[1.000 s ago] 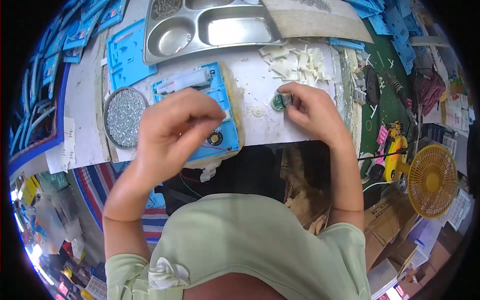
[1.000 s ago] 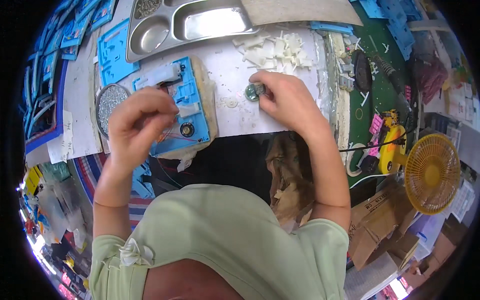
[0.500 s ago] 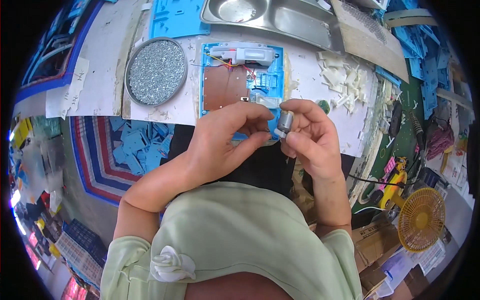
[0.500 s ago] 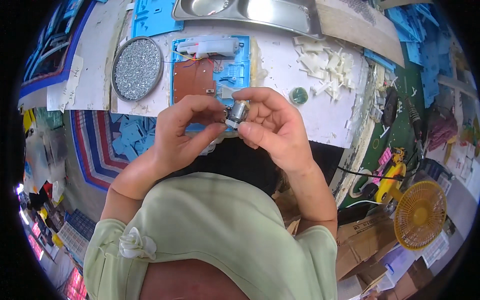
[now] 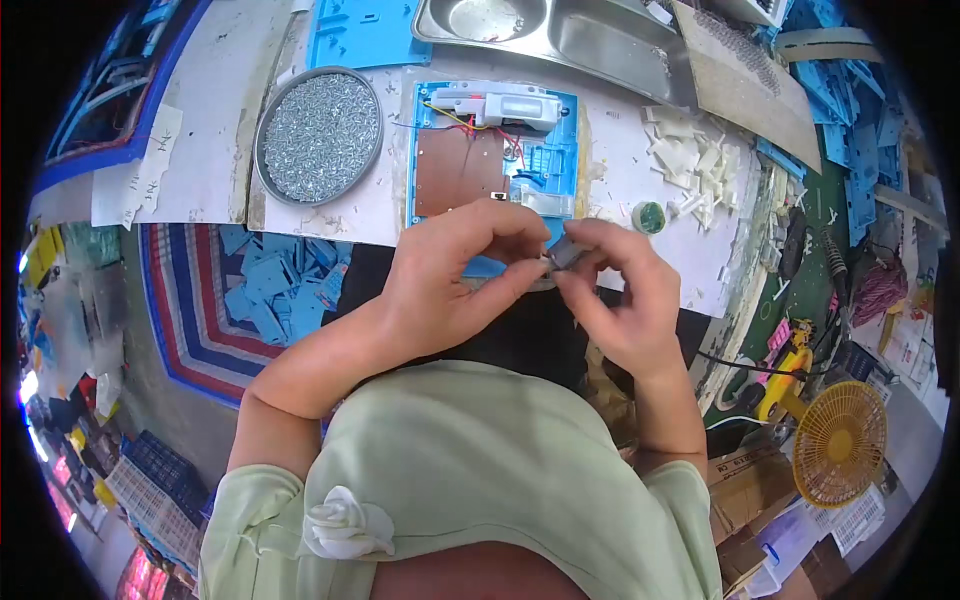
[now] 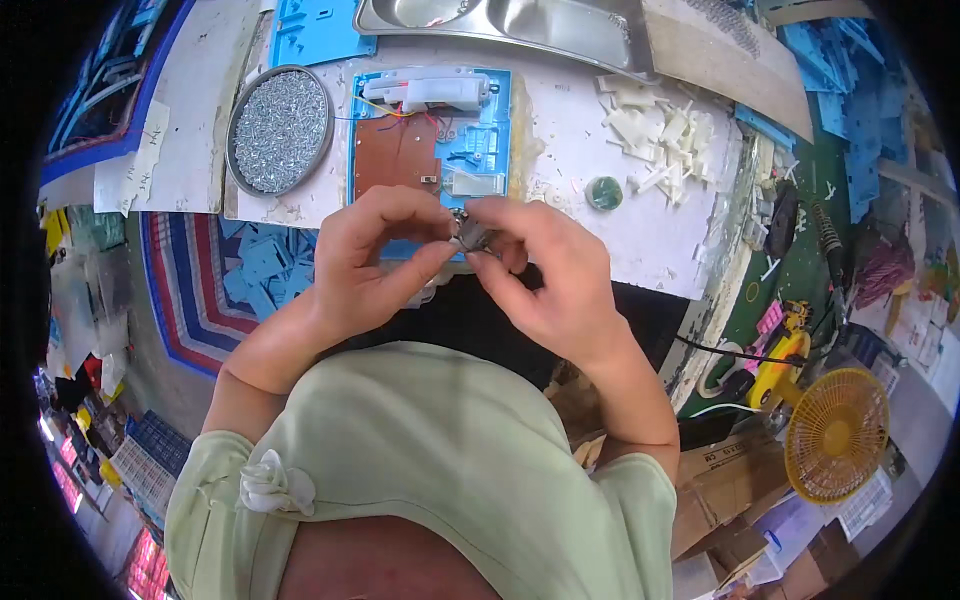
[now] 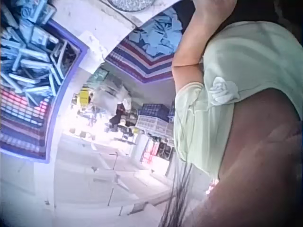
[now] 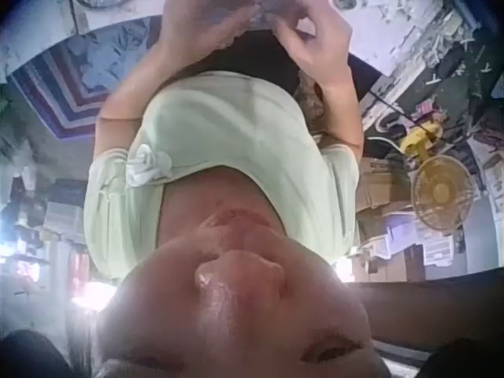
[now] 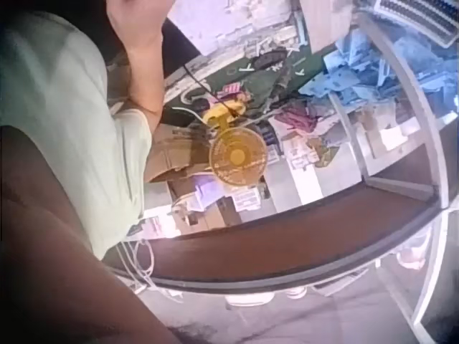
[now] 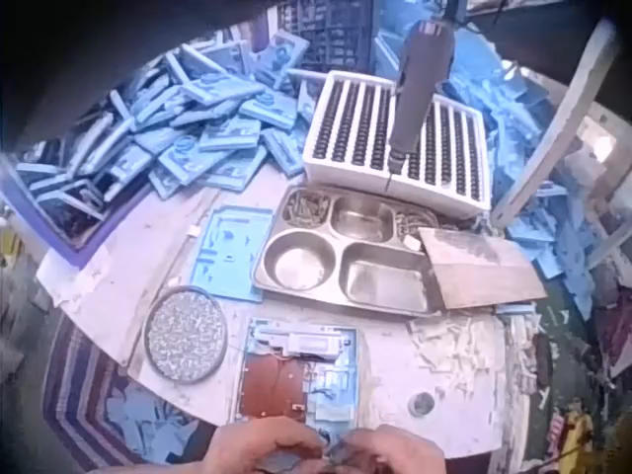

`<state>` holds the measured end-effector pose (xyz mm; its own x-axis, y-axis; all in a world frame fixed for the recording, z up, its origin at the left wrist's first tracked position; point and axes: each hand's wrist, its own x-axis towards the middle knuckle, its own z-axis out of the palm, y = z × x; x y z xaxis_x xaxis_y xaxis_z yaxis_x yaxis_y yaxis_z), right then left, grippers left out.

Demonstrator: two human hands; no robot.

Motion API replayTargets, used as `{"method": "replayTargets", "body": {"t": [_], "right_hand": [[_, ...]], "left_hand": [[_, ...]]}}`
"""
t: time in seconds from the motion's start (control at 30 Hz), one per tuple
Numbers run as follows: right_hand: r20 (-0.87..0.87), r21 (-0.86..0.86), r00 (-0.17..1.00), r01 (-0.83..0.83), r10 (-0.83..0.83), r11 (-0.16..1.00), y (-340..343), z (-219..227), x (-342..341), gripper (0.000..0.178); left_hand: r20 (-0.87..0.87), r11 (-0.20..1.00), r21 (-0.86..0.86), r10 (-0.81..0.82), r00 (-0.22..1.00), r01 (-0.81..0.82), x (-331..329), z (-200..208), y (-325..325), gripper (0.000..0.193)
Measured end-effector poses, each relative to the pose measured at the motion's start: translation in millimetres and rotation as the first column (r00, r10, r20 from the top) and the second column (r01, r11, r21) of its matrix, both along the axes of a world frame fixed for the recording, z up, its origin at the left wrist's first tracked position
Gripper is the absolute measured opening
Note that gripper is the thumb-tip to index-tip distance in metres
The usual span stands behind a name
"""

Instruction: Assembling the internal components of an electronic toy device, including soldering wires and using a power screwdriver.

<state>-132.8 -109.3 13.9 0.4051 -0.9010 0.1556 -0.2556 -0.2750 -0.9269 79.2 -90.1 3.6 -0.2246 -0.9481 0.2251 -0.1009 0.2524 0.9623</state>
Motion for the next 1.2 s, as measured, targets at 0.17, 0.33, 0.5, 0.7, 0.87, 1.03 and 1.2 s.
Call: {"method": "replayTargets", "body": {"t": [0.17, 0.33, 0.5, 0.7, 0.87, 1.03, 1.2], "right_hand": [[-0.062, 0.213, 0.998, -0.004, 0.018, 0.977, -7.7, 10.1, -5.0, 0.044], [-0.054, -0.398, 0.996, -0.082, 0.066, 0.913, -14.2, 5.5, 3.6, 0.043], [-0.133, -0.481, 0.988, -0.133, 0.078, 0.866, -9.8, 3.1, 1.8, 0.044], [-0.114, -0.528, 0.992, -0.104, 0.051, 0.843, -4.2, -5.7, 3.3, 0.044], [-0.075, -0.512, 0.997, -0.041, 0.003, 0.858, -2.2, -12.6, -2.6, 0.044], [-0.124, -0.408, 0.969, 0.145, -0.212, 0.901, -8.3, -14.6, -28.4, 0.038], [-0.085, -0.112, 0.975, 0.197, -0.207, 0.974, -33.5, -16.4, -24.5, 0.03]], "left_hand": [[0.229, 0.892, -0.453, 0.102, 0.968, 0.013, 4.1, -5.2, -9.8, 0.029], [0.11, 0.969, -0.246, 0.007, 0.994, 0.02, 9.7, -3.3, -9.0, 0.025], [0.129, 0.982, -0.178, -0.033, 0.991, 0.056, 12.1, -2.7, -8.2, 0.021], [0.123, 0.95, -0.31, 0.073, 0.99, -0.032, 10.4, -8.9, -4.6, 0.022], [0.081, 0.962, -0.274, 0.042, 0.996, -0.019, 16.9, -11.7, -8.0, 0.026], [0.358, 0.98, -0.192, 0.116, 0.926, -0.049, 13.2, -1.2, -17.1, 0.032], [0.669, 0.919, -0.355, 0.123, 0.733, 0.169, 0.7, -8.0, -28.4, 0.031]]}}
